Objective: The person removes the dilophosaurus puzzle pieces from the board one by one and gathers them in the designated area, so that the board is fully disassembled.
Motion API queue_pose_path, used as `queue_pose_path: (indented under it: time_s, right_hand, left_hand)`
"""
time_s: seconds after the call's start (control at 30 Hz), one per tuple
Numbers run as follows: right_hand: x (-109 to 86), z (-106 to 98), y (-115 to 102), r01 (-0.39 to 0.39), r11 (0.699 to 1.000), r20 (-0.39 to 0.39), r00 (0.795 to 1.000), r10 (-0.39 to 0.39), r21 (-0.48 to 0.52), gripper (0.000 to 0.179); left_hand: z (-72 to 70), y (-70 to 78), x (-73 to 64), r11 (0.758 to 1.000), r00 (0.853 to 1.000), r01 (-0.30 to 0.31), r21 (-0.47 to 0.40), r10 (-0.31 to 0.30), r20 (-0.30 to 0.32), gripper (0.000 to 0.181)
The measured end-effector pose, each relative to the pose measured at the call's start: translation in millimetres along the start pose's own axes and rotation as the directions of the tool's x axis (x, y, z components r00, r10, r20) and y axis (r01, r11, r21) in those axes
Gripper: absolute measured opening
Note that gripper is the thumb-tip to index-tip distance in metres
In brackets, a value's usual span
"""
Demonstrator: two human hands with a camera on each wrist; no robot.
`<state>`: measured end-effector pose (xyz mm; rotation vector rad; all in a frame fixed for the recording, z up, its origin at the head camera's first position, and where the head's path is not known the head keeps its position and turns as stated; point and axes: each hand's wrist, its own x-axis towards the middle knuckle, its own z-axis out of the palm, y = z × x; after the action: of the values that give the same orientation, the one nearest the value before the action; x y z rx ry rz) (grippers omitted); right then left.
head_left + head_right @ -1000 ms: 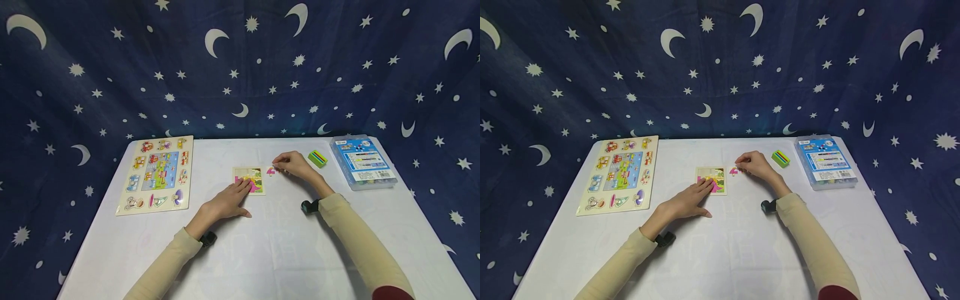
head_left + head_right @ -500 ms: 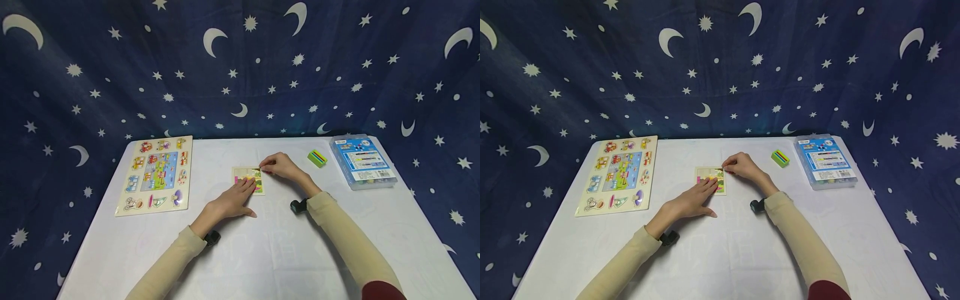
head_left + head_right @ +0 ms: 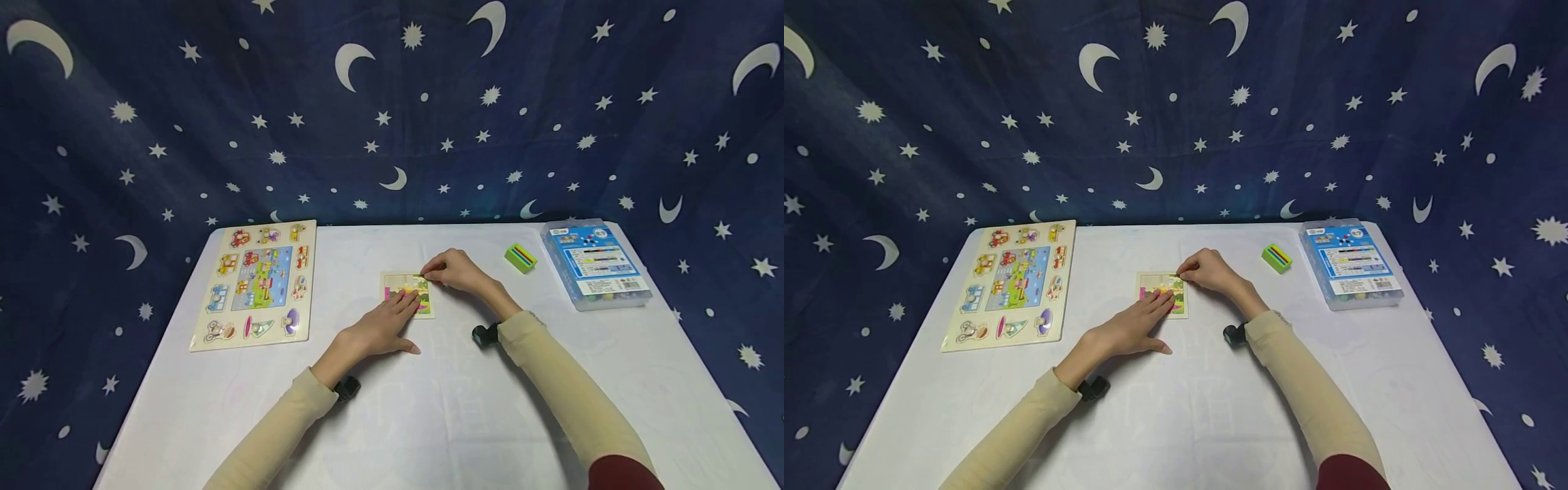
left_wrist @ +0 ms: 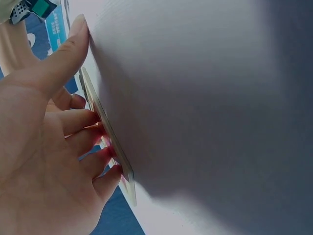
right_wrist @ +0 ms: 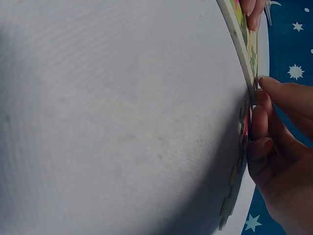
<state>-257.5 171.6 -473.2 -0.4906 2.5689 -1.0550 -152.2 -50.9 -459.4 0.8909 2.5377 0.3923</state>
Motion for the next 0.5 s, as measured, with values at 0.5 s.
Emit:
queue_pose_path:
  time_s: [0.5]
  right_hand:
    - [0.6, -1.7, -4.1, 0.012, 1.000, -0.019, 1.000, -0.011, 0.020, 0.014]
  left_hand:
    - [-0.2, 0.6, -0.5, 1.000, 1.000, 0.003, 0.010, -0.003, 0.008, 0.101]
